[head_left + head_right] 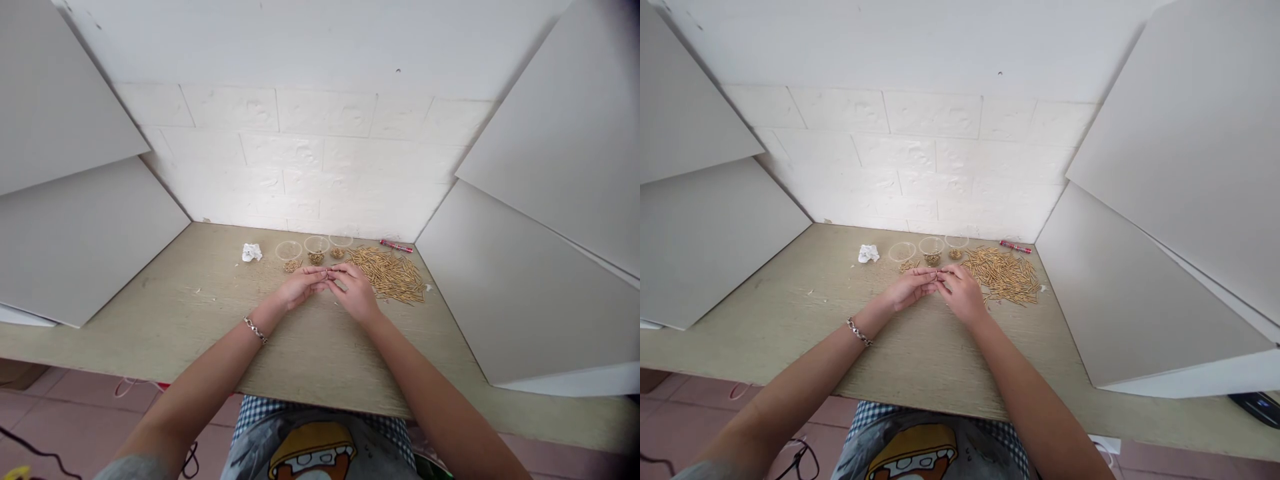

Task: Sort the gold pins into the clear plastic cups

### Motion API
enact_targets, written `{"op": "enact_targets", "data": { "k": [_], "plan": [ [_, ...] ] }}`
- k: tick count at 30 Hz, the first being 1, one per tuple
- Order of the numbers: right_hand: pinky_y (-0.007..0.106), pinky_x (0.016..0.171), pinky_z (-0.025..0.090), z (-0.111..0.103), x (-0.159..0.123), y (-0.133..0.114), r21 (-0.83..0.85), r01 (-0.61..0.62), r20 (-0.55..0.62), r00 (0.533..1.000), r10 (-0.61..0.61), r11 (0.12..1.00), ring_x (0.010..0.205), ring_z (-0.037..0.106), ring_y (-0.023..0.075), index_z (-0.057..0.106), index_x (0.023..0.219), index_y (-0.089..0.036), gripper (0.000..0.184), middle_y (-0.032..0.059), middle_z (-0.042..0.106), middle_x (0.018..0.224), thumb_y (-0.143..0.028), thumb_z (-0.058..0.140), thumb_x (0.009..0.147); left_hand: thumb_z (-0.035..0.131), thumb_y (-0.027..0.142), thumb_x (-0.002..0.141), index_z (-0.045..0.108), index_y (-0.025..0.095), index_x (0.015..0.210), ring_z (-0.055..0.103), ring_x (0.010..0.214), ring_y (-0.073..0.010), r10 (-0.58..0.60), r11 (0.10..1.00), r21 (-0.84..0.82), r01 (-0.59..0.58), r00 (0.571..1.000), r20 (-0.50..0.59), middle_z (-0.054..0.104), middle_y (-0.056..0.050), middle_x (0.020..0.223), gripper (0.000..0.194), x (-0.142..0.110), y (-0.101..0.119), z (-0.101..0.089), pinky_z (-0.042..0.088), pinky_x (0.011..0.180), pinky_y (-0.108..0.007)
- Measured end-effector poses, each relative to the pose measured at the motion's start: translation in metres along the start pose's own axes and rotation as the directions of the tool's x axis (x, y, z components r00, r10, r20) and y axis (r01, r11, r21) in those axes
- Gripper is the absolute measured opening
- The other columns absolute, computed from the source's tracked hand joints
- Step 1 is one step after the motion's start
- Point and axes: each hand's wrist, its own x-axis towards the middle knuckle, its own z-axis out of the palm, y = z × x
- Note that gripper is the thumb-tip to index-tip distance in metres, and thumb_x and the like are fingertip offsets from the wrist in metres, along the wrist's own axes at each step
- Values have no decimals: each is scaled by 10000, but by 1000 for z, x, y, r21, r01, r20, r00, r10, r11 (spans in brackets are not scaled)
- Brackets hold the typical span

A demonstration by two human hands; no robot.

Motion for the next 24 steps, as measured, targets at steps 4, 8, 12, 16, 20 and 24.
{"op": "enact_targets", "data": {
  "k": [4, 8, 12, 16, 20, 24],
  "plan": [
    [323, 776, 463, -1, 1, -2, 18, -20, 17, 1000, 19, 1000, 848, 550, 163, 636, 856, -200, 178, 52, 603, 888, -237, 471, 800, 672, 186, 650, 656, 110, 822, 561, 634, -74, 24, 998, 57, -24, 1000, -7, 652, -42, 738, 189, 3, -2, -2, 404, 631, -191],
    [322, 764, 454, -3, 2, -5, 122, -150, -11, 988, 153, 981, 834, 550, 165, 638, 836, -186, 184, 55, 605, 871, -236, 467, 792, 669, 221, 651, 637, 116, 888, 503, 563, -50, 74, 980, 186, -67, 997, -31, 637, -32, 739, 261, 7, -5, -3, 369, 565, -182],
    [279, 627, 461, -3, 6, -6, 414, -425, 49, 893, 446, 805, 727, 561, 147, 628, 814, -171, 190, 54, 610, 820, -297, 496, 761, 646, 234, 678, 501, 124, 1123, 523, 629, -78, 98, 953, 290, -86, 995, -25, 624, -32, 745, 481, 7, -5, -1, 359, 573, -196],
    [244, 490, 414, 1, 8, -3, 664, -607, 293, 749, 594, 437, 527, 517, 103, 593, 821, -160, 236, 27, 601, 692, -361, 516, 724, 623, 250, 699, 370, 133, 1238, 533, 687, -104, 90, 918, 383, -99, 995, 43, 611, -26, 726, 607, 3, -3, 2, 349, 592, -212],
    [230, 476, 394, 5, 7, 2, 756, -617, 421, 716, 557, 221, 504, 510, 81, 579, 772, -174, 209, 9, 600, 717, -355, 574, 669, 618, 299, 697, 398, 147, 1195, 523, 683, -103, 92, 890, 443, -109, 994, 60, 600, -18, 737, 566, 1, -3, 3, 342, 591, -218],
    [240, 529, 427, 6, 6, 1, 785, -609, 456, 694, 557, 117, 521, 526, 88, 585, 754, -173, 192, -9, 586, 623, -328, 606, 643, 629, 326, 679, 460, 144, 1020, 510, 670, -88, 94, 888, 449, -101, 995, 39, 591, -3, 738, 422, 2, -4, 3, 339, 588, -206]
  ]
}}
